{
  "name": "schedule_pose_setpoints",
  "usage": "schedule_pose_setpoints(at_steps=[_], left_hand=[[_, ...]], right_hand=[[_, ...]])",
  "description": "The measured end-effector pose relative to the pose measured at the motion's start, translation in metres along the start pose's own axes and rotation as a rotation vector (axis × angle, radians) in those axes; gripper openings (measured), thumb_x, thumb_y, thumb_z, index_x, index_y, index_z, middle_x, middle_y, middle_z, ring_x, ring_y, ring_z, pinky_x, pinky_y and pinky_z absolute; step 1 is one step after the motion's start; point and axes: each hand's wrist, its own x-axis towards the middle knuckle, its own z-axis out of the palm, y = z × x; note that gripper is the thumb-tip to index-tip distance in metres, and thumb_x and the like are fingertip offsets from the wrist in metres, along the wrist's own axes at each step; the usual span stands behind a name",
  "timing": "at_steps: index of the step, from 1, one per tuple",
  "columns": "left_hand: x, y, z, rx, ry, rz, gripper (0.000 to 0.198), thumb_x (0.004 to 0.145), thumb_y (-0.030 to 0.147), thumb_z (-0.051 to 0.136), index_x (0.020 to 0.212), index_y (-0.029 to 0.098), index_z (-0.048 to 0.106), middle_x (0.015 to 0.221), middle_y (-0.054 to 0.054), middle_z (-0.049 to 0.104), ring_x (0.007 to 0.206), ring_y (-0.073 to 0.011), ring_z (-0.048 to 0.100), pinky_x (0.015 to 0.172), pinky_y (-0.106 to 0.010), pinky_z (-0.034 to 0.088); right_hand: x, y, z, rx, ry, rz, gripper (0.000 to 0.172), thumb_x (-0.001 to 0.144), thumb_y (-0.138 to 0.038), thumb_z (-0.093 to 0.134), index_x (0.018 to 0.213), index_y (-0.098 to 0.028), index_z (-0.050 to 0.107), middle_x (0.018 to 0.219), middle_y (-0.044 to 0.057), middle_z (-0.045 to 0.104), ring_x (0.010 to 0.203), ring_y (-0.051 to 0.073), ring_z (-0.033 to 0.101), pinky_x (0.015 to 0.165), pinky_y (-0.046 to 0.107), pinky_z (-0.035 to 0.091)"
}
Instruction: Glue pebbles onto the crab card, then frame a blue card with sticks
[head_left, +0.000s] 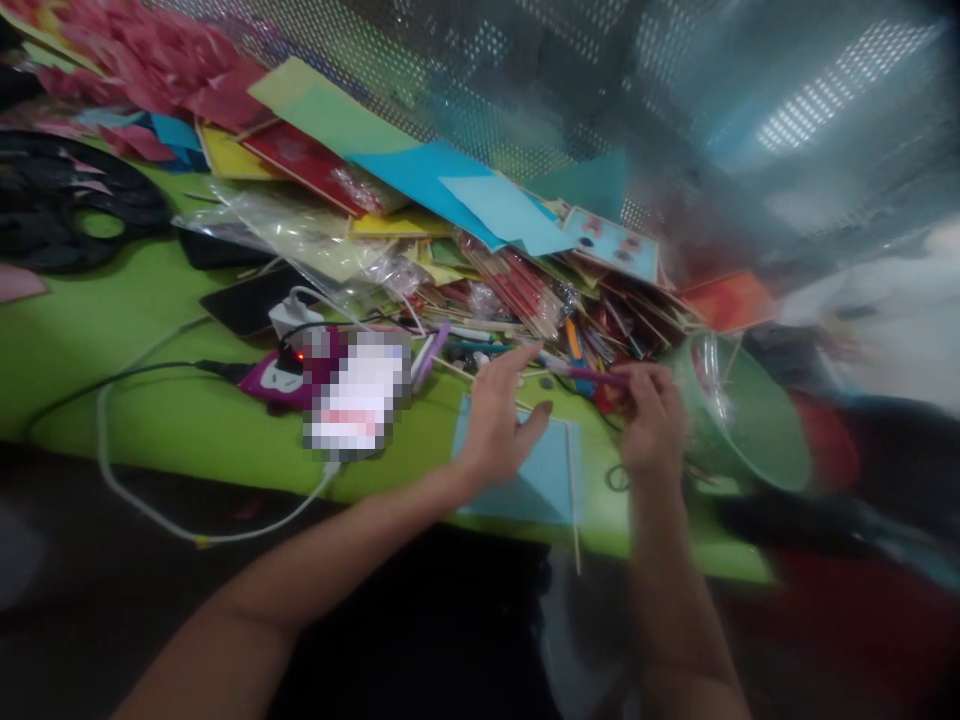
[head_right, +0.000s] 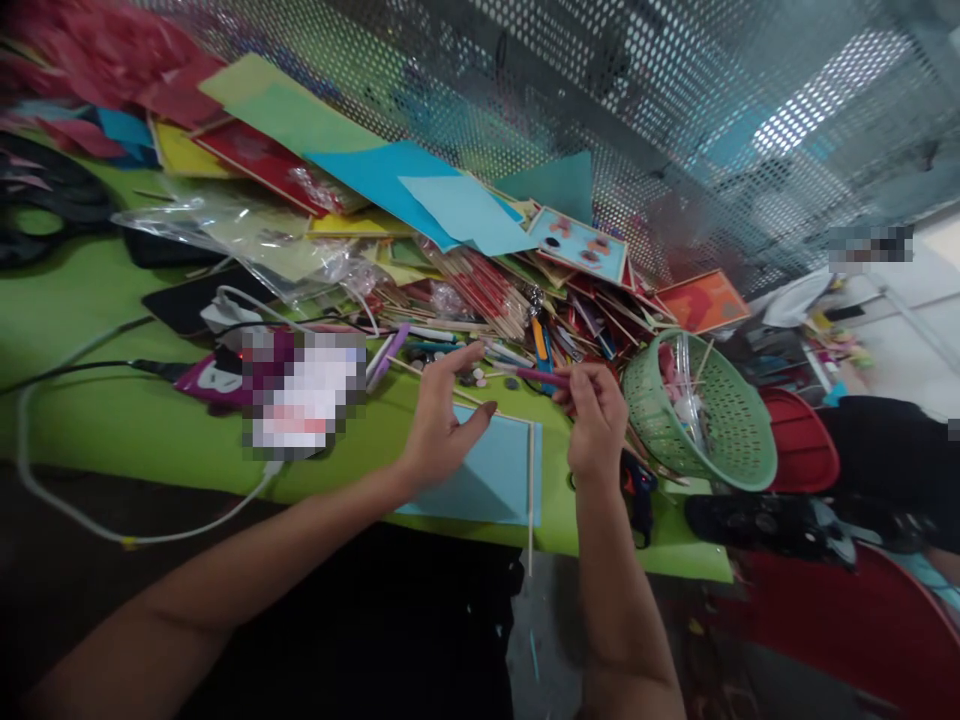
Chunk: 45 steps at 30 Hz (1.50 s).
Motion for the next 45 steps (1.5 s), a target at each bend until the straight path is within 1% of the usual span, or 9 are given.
schedule_pose_setpoints(at_steps=[3, 7, 10, 15, 22, 26, 30, 38, 45], left_hand=[[0.002, 0.004, -0.005, -0.008, 0.000, 0.016, 0.046, 0.094, 0.019, 0.060, 0.140, 0.021, 0.050, 0.137, -0.013, 0.064, 0.126, -0.0273, 0.058, 0.110, -0.047, 0.043], [0.005, 0.004, -0.005, 0.048, -0.172, -0.083, 0.027, 0.093, 0.015, 0.060, 0.119, 0.021, 0.063, 0.116, -0.009, 0.073, 0.111, -0.0266, 0.064, 0.098, -0.044, 0.045], [0.009, 0.000, -0.006, 0.175, -0.310, -0.116, 0.021, 0.093, 0.014, 0.060, 0.111, 0.022, 0.066, 0.110, -0.006, 0.075, 0.107, -0.0266, 0.066, 0.096, -0.045, 0.044], [0.015, -0.008, -0.012, 0.538, -0.480, 0.003, 0.015, 0.094, 0.020, 0.061, 0.105, 0.018, 0.071, 0.112, -0.013, 0.075, 0.113, -0.0338, 0.063, 0.095, -0.050, 0.043], [0.017, -0.014, -0.013, 0.826, -0.643, 0.061, 0.021, 0.098, 0.017, 0.052, 0.102, 0.017, 0.072, 0.111, -0.014, 0.074, 0.111, -0.0334, 0.061, 0.088, -0.047, 0.041], [0.017, -0.016, -0.011, 0.887, -0.685, 0.090, 0.024, 0.098, 0.014, 0.050, 0.105, 0.017, 0.072, 0.114, -0.015, 0.074, 0.113, -0.0331, 0.061, 0.087, -0.045, 0.041], [0.017, -0.020, -0.010, 0.918, -0.650, 0.097, 0.030, 0.099, 0.013, 0.045, 0.112, 0.016, 0.071, 0.114, -0.016, 0.074, 0.112, -0.0345, 0.061, 0.087, -0.047, 0.041], [0.020, -0.032, -0.011, 0.903, -0.557, 0.066, 0.035, 0.100, 0.012, 0.039, 0.111, 0.014, 0.072, 0.108, -0.017, 0.074, 0.109, -0.0344, 0.061, 0.087, -0.048, 0.039], [0.024, -0.028, -0.012, 0.905, -0.468, 0.036, 0.029, 0.101, 0.016, 0.043, 0.106, 0.017, 0.071, 0.114, -0.015, 0.074, 0.114, -0.0343, 0.060, 0.089, -0.048, 0.040]], right_hand=[[0.036, 0.010, 0.030, -0.001, -0.195, 0.044, 0.025, 0.087, -0.045, 0.070, 0.096, -0.022, 0.072, 0.070, -0.001, 0.067, 0.060, 0.013, 0.057, 0.057, 0.024, 0.044], [0.065, 0.036, 0.084, -0.024, -0.413, 0.092, 0.028, 0.086, -0.046, 0.066, 0.100, -0.021, 0.069, 0.075, -0.001, 0.071, 0.060, 0.013, 0.056, 0.061, 0.026, 0.045], [0.078, 0.046, 0.101, -0.194, -0.443, -0.102, 0.021, 0.087, -0.036, 0.065, 0.099, -0.021, 0.072, 0.093, 0.004, 0.075, 0.084, 0.018, 0.065, 0.082, 0.033, 0.051], [0.062, 0.033, 0.054, -0.542, -0.291, -0.306, 0.016, 0.087, -0.023, 0.068, 0.101, -0.021, 0.074, 0.108, 0.008, 0.074, 0.107, 0.024, 0.064, 0.101, 0.039, 0.045], [-0.063, 0.010, -0.050, -0.805, -0.450, -0.052, 0.014, 0.095, -0.030, 0.065, 0.086, -0.021, 0.067, 0.085, 0.003, 0.069, 0.084, 0.020, 0.063, 0.078, 0.032, 0.045], [-0.128, 0.016, -0.068, -0.943, -0.493, 0.069, 0.015, 0.092, -0.030, 0.069, 0.082, -0.021, 0.064, 0.083, 0.003, 0.068, 0.082, 0.021, 0.062, 0.073, 0.032, 0.042], [-0.160, 0.023, -0.065, -1.044, -0.424, 0.111, 0.011, 0.088, -0.026, 0.069, 0.080, -0.021, 0.063, 0.079, 0.003, 0.067, 0.075, 0.021, 0.060, 0.067, 0.032, 0.037], [-0.161, 0.035, -0.078, -1.035, -0.309, 0.049, 0.016, 0.093, -0.024, 0.056, 0.079, -0.021, 0.064, 0.078, 0.004, 0.069, 0.072, 0.021, 0.061, 0.066, 0.032, 0.036], [-0.089, 0.046, -0.066, -1.087, -0.246, -0.162, 0.018, 0.100, -0.028, 0.055, 0.086, -0.021, 0.065, 0.086, 0.006, 0.071, 0.080, 0.022, 0.063, 0.073, 0.032, 0.040]])
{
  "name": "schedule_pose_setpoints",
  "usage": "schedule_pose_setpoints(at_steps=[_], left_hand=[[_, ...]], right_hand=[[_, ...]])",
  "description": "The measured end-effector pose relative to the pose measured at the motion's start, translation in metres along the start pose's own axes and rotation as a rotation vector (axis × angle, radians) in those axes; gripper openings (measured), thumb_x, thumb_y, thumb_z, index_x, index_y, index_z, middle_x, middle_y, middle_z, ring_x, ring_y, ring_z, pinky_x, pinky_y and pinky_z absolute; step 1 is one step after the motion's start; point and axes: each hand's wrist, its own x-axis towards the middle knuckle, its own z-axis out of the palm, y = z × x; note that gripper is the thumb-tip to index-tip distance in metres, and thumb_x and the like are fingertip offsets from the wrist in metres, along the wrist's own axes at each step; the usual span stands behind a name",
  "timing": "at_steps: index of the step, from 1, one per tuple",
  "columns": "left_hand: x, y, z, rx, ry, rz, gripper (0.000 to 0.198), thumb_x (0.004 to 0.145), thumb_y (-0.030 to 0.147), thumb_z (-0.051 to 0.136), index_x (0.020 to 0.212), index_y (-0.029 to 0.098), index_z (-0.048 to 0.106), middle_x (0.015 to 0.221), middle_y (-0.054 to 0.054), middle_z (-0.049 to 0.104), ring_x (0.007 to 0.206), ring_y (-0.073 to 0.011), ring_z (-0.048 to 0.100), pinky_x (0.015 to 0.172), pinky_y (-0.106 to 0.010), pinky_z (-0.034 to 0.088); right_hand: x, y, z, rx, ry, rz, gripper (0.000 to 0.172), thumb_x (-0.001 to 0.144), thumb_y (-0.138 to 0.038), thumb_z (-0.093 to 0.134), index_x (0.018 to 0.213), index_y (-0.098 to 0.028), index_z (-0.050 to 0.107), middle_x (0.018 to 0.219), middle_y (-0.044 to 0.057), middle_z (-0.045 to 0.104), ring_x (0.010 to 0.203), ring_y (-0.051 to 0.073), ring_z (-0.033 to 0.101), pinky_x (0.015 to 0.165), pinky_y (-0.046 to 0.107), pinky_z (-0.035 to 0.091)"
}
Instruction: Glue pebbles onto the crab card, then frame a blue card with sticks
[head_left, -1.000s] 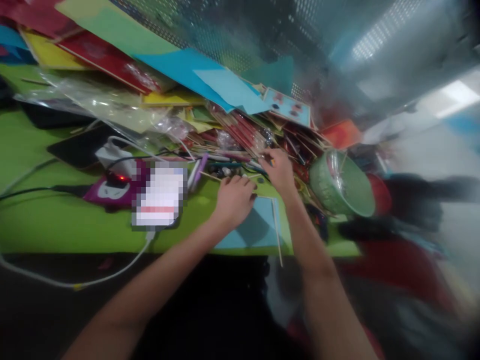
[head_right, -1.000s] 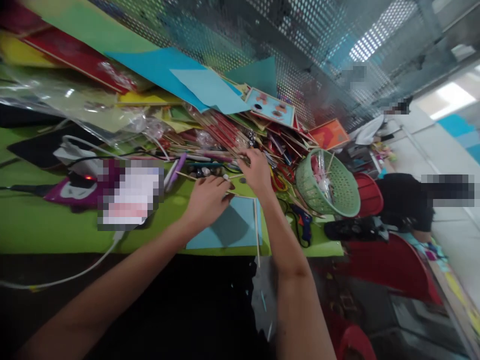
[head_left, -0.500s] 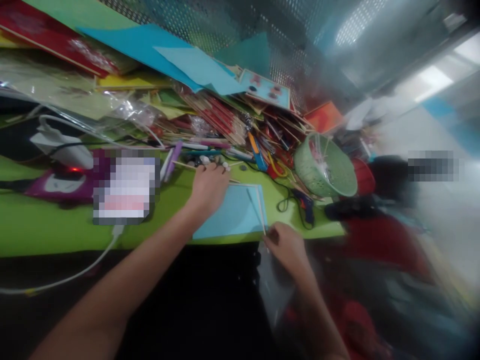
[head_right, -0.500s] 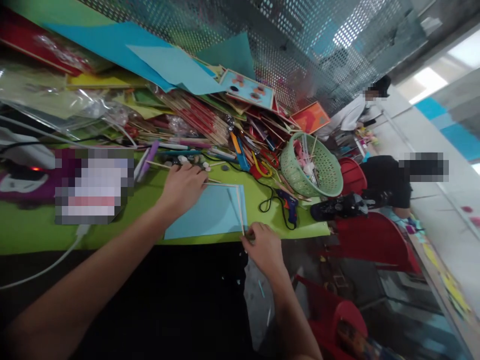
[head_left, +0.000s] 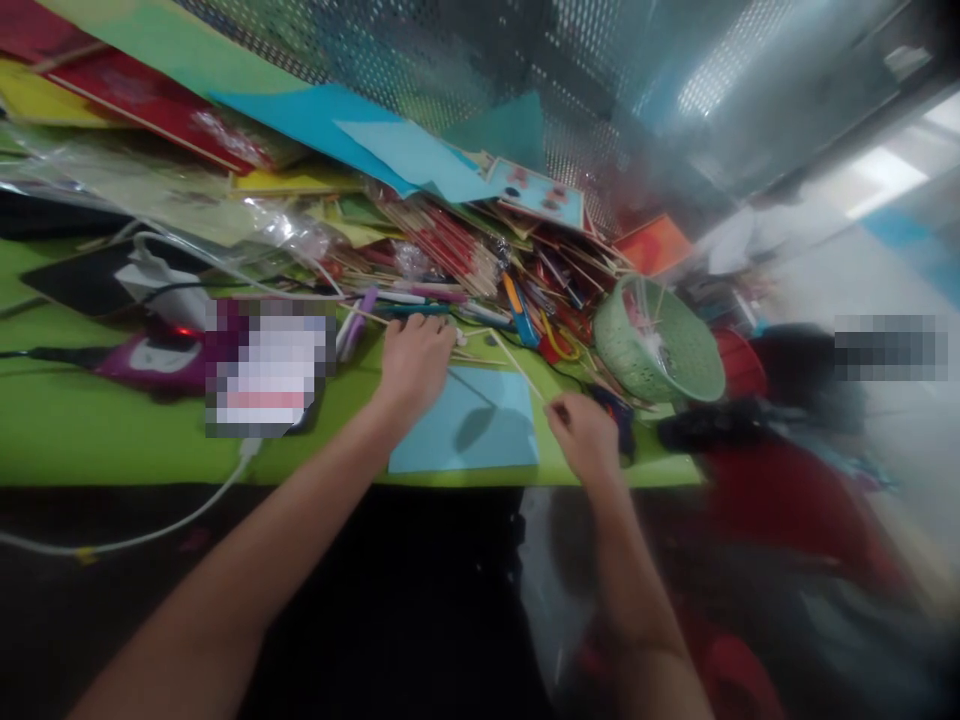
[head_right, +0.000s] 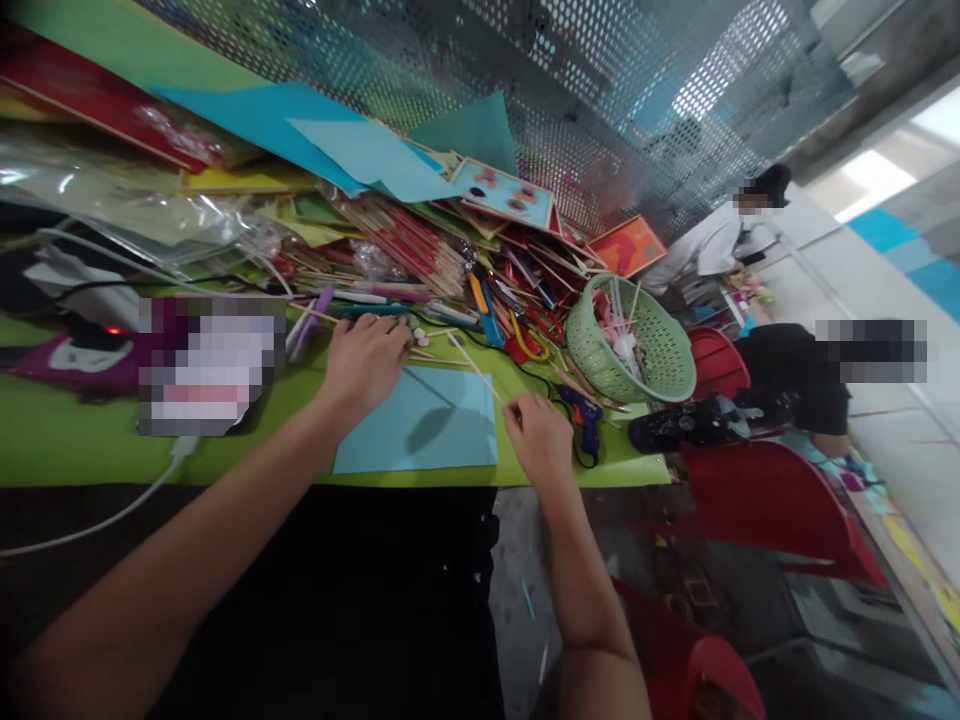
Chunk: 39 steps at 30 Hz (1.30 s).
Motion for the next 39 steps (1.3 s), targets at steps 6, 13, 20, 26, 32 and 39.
schedule_pose_setpoints(at_steps=[6, 13, 20, 26, 32, 39], left_hand=[[-0.007, 0.011, 0.002, -0.019, -0.140, 0.231, 0.020, 0.095, 0.031, 0.063, 0.104, 0.016, 0.072, 0.115, -0.013, 0.073, 0.113, -0.0333, 0.063, 0.093, -0.047, 0.041], [-0.011, 0.016, 0.000, 0.050, -0.211, 0.210, 0.037, 0.091, 0.041, 0.071, 0.119, 0.017, 0.068, 0.130, -0.017, 0.067, 0.122, -0.0363, 0.060, 0.097, -0.046, 0.043], [0.004, 0.015, -0.003, -0.043, -0.335, 0.154, 0.040, 0.085, 0.045, 0.074, 0.110, 0.016, 0.064, 0.131, -0.019, 0.065, 0.124, -0.0383, 0.058, 0.099, -0.049, 0.046], [0.005, 0.016, -0.005, -0.205, -0.433, 0.051, 0.042, 0.082, 0.036, 0.072, 0.117, 0.017, 0.059, 0.118, -0.016, 0.074, 0.112, -0.0367, 0.067, 0.095, -0.046, 0.048], [0.010, -0.003, -0.013, -0.542, -0.366, 0.062, 0.029, 0.089, 0.041, 0.054, 0.108, 0.021, 0.064, 0.113, -0.010, 0.075, 0.102, -0.0300, 0.069, 0.084, -0.038, 0.049], [0.043, -0.013, -0.054, -0.695, -0.143, 0.045, 0.034, 0.091, 0.051, 0.048, 0.084, 0.021, 0.062, 0.083, -0.004, 0.067, 0.077, -0.0220, 0.063, 0.070, -0.033, 0.045]], right_hand=[[0.072, -0.023, 0.024, -0.069, -0.039, -0.064, 0.014, 0.101, -0.022, 0.055, 0.094, -0.019, 0.068, 0.099, 0.010, 0.074, 0.092, 0.025, 0.063, 0.078, 0.033, 0.041], [0.101, 0.002, 0.032, 0.036, 0.051, 0.040, 0.019, 0.102, -0.024, 0.053, 0.106, -0.022, 0.071, 0.110, 0.009, 0.073, 0.104, 0.026, 0.064, 0.090, 0.035, 0.047], [0.138, 0.049, 0.023, -0.037, -0.080, 0.201, 0.041, 0.092, -0.016, 0.060, 0.133, -0.017, 0.064, 0.133, 0.015, 0.067, 0.120, 0.029, 0.062, 0.103, 0.039, 0.048], [0.165, 0.052, 0.035, -0.002, -0.099, 0.226, 0.055, 0.084, -0.007, 0.062, 0.138, -0.011, 0.055, 0.129, 0.021, 0.068, 0.111, 0.030, 0.068, 0.099, 0.040, 0.051], [0.161, 0.060, 0.025, 0.089, 0.033, 0.244, 0.063, 0.079, -0.010, 0.061, 0.141, -0.017, 0.052, 0.134, 0.019, 0.062, 0.102, 0.028, 0.068, 0.095, 0.041, 0.052], [0.135, 0.069, -0.003, 0.901, 0.129, 0.305, 0.066, 0.070, -0.023, 0.056, 0.136, -0.016, 0.057, 0.101, 0.006, 0.070, 0.076, 0.018, 0.062, 0.072, 0.032, 0.052]])
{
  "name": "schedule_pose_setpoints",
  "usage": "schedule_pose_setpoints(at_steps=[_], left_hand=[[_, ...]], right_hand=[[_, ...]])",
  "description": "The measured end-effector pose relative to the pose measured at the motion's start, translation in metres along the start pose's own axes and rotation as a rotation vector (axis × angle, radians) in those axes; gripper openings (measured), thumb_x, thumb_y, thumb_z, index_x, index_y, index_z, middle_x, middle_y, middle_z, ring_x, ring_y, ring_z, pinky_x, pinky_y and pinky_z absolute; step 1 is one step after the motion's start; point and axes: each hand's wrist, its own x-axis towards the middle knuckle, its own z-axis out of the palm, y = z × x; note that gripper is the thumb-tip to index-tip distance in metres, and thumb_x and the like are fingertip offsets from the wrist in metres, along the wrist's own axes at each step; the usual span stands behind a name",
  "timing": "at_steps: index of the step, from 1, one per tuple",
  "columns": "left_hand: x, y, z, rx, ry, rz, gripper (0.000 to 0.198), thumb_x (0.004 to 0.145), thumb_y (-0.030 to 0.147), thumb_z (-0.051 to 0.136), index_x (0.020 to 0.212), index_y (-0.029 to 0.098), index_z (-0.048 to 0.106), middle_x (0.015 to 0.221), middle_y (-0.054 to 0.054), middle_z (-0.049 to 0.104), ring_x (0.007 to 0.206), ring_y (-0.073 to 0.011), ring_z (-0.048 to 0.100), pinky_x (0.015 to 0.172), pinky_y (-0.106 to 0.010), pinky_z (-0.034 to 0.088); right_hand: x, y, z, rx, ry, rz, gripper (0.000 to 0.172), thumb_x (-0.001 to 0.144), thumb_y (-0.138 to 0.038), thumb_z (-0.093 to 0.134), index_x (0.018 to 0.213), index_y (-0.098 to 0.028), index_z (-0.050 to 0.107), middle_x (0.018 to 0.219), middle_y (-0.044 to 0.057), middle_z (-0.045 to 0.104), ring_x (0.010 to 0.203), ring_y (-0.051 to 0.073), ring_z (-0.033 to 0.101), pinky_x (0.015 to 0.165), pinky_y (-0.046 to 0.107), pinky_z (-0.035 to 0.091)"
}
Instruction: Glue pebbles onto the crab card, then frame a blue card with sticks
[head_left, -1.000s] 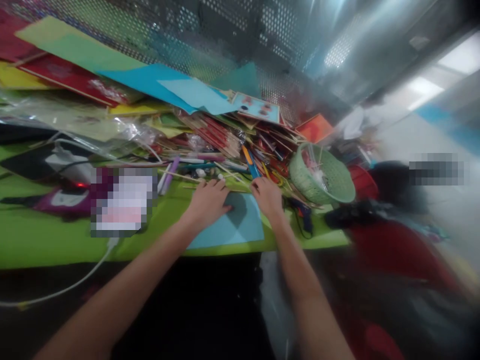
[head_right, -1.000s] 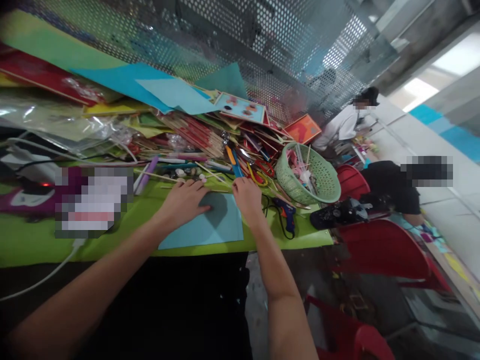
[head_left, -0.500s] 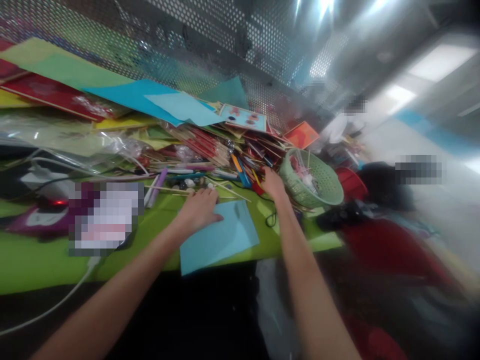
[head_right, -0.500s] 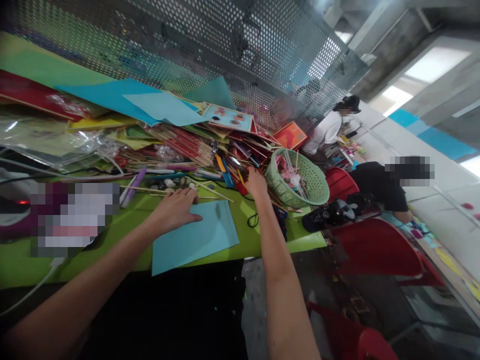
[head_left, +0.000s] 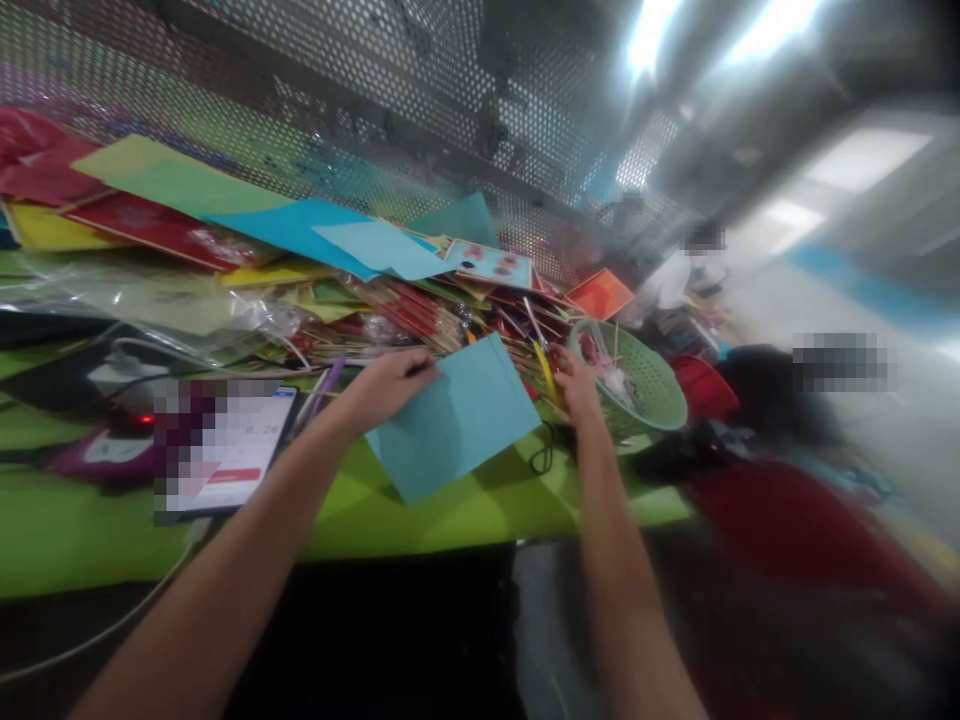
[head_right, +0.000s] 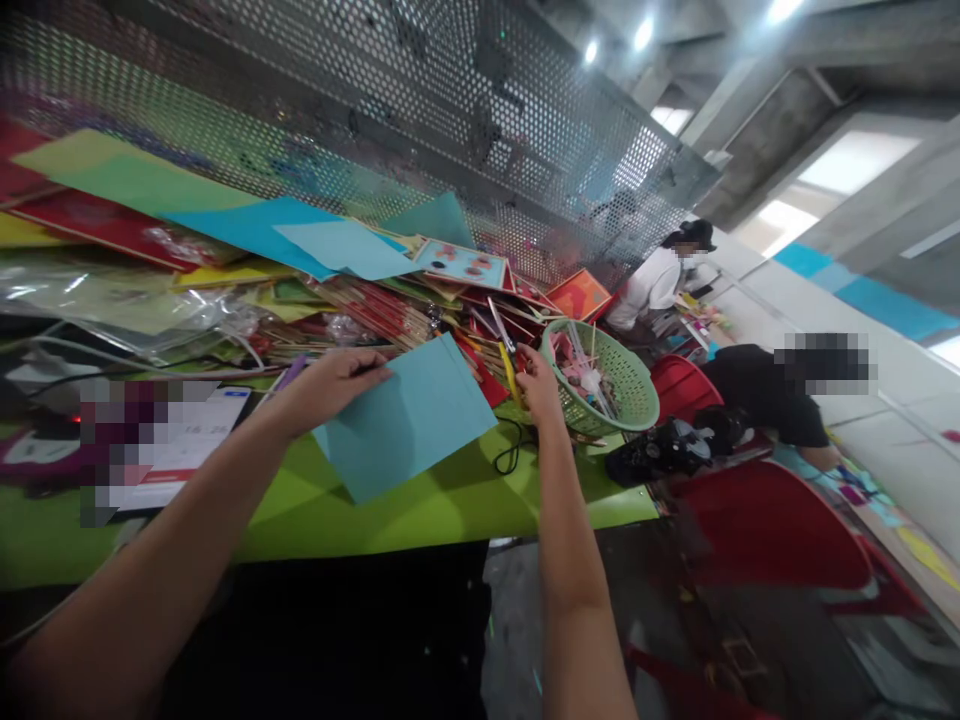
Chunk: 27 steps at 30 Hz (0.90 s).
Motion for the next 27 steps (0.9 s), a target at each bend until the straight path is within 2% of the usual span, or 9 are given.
schedule_pose_setpoints(at_steps=[2, 5, 9, 12, 17, 21, 27], left_hand=[[0.008, 0.002, -0.006, -0.015, 0.050, -0.015, 0.034, 0.090, 0.051, 0.049, 0.082, 0.021, 0.061, 0.080, -0.003, 0.064, 0.074, -0.0210, 0.060, 0.068, -0.032, 0.044], [0.014, -0.004, -0.009, -0.083, 0.098, -0.055, 0.033, 0.088, 0.052, 0.053, 0.079, 0.021, 0.060, 0.077, -0.002, 0.062, 0.073, -0.0198, 0.058, 0.066, -0.031, 0.043], [0.011, -0.021, -0.006, -0.209, 0.109, -0.094, 0.033, 0.087, 0.053, 0.057, 0.078, 0.021, 0.059, 0.073, 0.001, 0.058, 0.069, -0.0174, 0.053, 0.063, -0.028, 0.042], [0.005, -0.027, -0.004, -0.237, 0.118, -0.112, 0.030, 0.088, 0.050, 0.058, 0.081, 0.021, 0.061, 0.072, 0.002, 0.057, 0.068, -0.0159, 0.050, 0.063, -0.027, 0.039], [-0.001, -0.020, -0.003, -0.231, 0.079, -0.155, 0.026, 0.093, 0.042, 0.058, 0.089, 0.017, 0.065, 0.079, 0.002, 0.059, 0.069, -0.0135, 0.049, 0.066, -0.026, 0.038], [-0.002, -0.017, -0.002, -0.238, 0.081, -0.191, 0.026, 0.094, 0.039, 0.057, 0.095, 0.015, 0.067, 0.081, 0.002, 0.062, 0.070, -0.0131, 0.049, 0.067, -0.026, 0.039], [-0.003, -0.018, -0.002, -0.167, 0.092, -0.205, 0.032, 0.094, 0.041, 0.058, 0.104, 0.014, 0.071, 0.086, 0.001, 0.067, 0.075, -0.0141, 0.052, 0.069, -0.026, 0.039]], right_hand=[[-0.019, -0.007, -0.006, 0.260, -0.091, 0.064, 0.064, 0.072, -0.032, 0.060, 0.135, -0.022, 0.057, 0.091, 0.000, 0.067, 0.062, 0.013, 0.053, 0.058, 0.026, 0.045], [-0.057, -0.015, -0.016, 0.474, -0.169, 0.080, 0.060, 0.071, -0.038, 0.074, 0.129, -0.028, 0.060, 0.085, -0.003, 0.059, 0.060, 0.011, 0.047, 0.055, 0.024, 0.042], [-0.108, -0.017, -0.034, 0.422, -0.311, 0.074, 0.056, 0.077, -0.047, 0.081, 0.127, -0.030, 0.062, 0.100, 0.002, 0.062, 0.083, 0.017, 0.059, 0.074, 0.031, 0.052], [-0.132, -0.018, -0.043, 0.296, -0.384, 0.098, 0.065, 0.076, -0.056, 0.083, 0.131, -0.031, 0.059, 0.103, 0.003, 0.062, 0.085, 0.019, 0.058, 0.076, 0.033, 0.051], [-0.147, -0.024, -0.045, 0.200, -0.451, 0.154, 0.076, 0.070, -0.066, 0.084, 0.130, -0.028, 0.058, 0.088, 0.001, 0.057, 0.070, 0.015, 0.049, 0.059, 0.027, 0.042], [-0.154, -0.034, -0.043, 0.197, -0.507, 0.201, 0.082, 0.067, -0.072, 0.084, 0.129, -0.025, 0.060, 0.085, 0.000, 0.053, 0.068, 0.013, 0.044, 0.057, 0.026, 0.036], [-0.161, -0.039, -0.037, 0.212, -0.485, 0.238, 0.074, 0.069, -0.070, 0.082, 0.124, -0.025, 0.062, 0.083, -0.001, 0.052, 0.065, 0.012, 0.040, 0.053, 0.025, 0.031]])
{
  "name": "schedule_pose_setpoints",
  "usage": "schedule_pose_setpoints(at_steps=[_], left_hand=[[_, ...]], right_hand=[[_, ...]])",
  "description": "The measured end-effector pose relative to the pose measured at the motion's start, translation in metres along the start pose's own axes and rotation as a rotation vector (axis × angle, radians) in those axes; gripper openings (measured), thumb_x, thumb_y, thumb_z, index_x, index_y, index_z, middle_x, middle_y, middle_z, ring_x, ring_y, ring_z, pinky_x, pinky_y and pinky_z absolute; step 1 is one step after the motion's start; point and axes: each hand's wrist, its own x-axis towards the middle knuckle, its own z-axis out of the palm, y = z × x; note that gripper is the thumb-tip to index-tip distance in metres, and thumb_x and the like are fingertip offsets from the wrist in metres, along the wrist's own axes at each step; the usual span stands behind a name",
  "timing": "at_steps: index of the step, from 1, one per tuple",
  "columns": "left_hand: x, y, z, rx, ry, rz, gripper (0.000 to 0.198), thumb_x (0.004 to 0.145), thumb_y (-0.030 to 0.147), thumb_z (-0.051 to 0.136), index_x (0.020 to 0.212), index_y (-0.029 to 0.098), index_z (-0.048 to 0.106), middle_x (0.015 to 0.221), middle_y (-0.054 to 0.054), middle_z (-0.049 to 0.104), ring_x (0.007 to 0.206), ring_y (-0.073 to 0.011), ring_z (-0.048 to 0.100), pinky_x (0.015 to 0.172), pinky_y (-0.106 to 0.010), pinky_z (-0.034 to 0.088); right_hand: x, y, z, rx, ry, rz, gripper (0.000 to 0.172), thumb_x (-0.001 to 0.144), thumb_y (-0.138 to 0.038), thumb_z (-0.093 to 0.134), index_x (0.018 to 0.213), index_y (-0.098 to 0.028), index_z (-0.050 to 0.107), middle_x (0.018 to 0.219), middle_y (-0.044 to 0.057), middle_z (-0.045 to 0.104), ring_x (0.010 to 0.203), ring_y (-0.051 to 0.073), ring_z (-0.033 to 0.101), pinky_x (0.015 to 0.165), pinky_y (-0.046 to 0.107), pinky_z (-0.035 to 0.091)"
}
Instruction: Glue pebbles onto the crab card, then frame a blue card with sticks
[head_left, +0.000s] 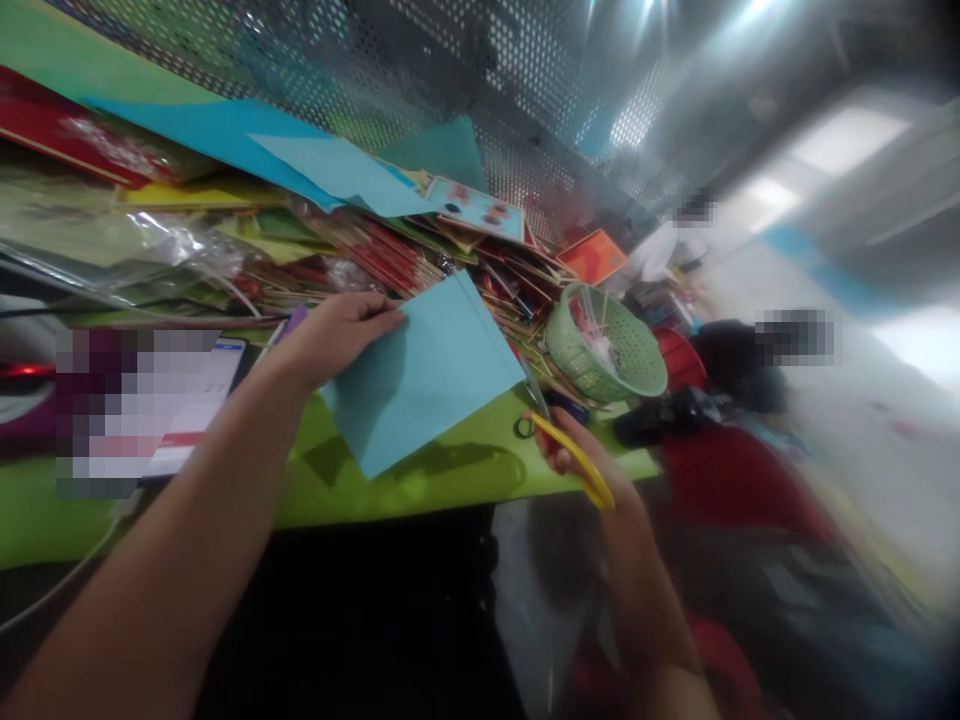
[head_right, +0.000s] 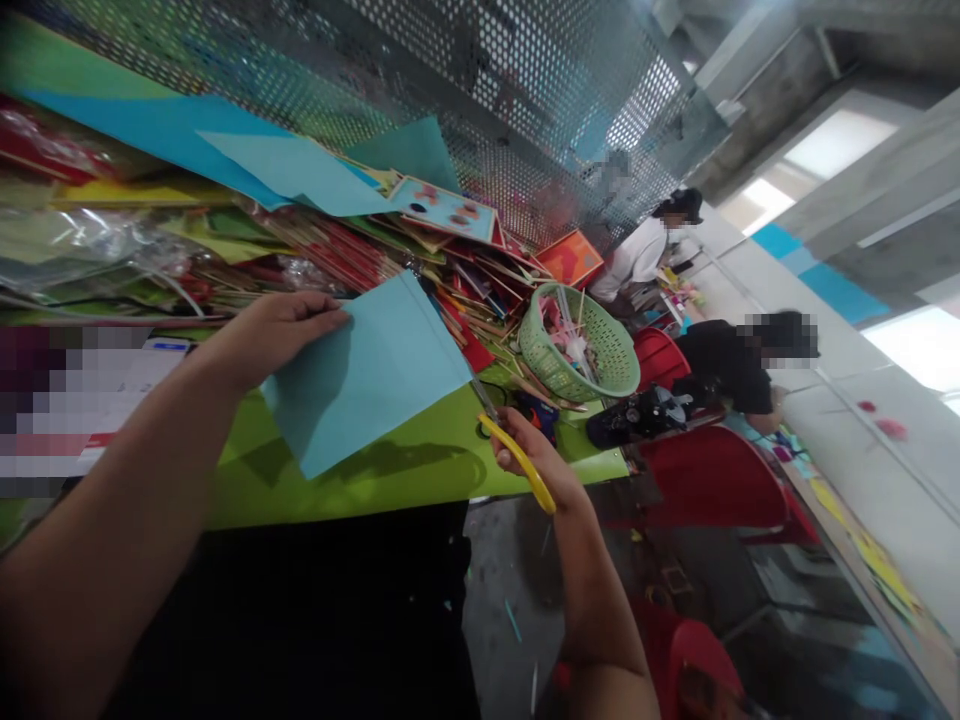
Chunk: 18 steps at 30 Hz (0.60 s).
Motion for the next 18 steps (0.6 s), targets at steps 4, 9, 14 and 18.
schedule_pose_setpoints(at_steps=[4, 9, 14, 18], left_hand=[[0.000, 0.001, 0.001, -0.009, -0.010, 0.005, 0.032, 0.094, 0.041, 0.059, 0.103, 0.014, 0.072, 0.088, 0.000, 0.068, 0.074, -0.0146, 0.053, 0.070, -0.027, 0.040], [-0.001, 0.002, 0.001, 0.024, -0.024, 0.003, 0.031, 0.095, 0.040, 0.058, 0.102, 0.014, 0.072, 0.088, 0.001, 0.069, 0.072, -0.0129, 0.051, 0.067, -0.026, 0.038], [0.000, -0.001, 0.001, 0.012, -0.027, 0.016, 0.030, 0.096, 0.039, 0.058, 0.102, 0.013, 0.071, 0.087, 0.001, 0.069, 0.069, -0.0120, 0.051, 0.066, -0.025, 0.038], [0.000, 0.000, 0.000, 0.022, -0.026, 0.011, 0.030, 0.096, 0.040, 0.059, 0.103, 0.014, 0.072, 0.088, 0.000, 0.069, 0.070, -0.0130, 0.052, 0.066, -0.026, 0.040]], right_hand=[[0.005, 0.006, 0.001, 0.031, -0.013, 0.044, 0.071, 0.065, -0.066, 0.084, 0.119, -0.025, 0.061, 0.078, -0.003, 0.051, 0.059, 0.010, 0.037, 0.047, 0.022, 0.026], [0.008, 0.008, 0.001, 0.034, -0.032, 0.058, 0.069, 0.067, -0.065, 0.083, 0.119, -0.024, 0.061, 0.078, -0.004, 0.051, 0.056, 0.008, 0.037, 0.046, 0.021, 0.026], [0.008, 0.012, -0.001, 0.035, -0.032, 0.081, 0.067, 0.069, -0.062, 0.084, 0.119, -0.025, 0.060, 0.081, -0.002, 0.052, 0.060, 0.010, 0.041, 0.046, 0.020, 0.029], [0.008, 0.010, 0.000, 0.037, -0.034, 0.084, 0.071, 0.067, -0.066, 0.085, 0.119, -0.025, 0.060, 0.080, -0.002, 0.051, 0.060, 0.010, 0.041, 0.045, 0.021, 0.029]])
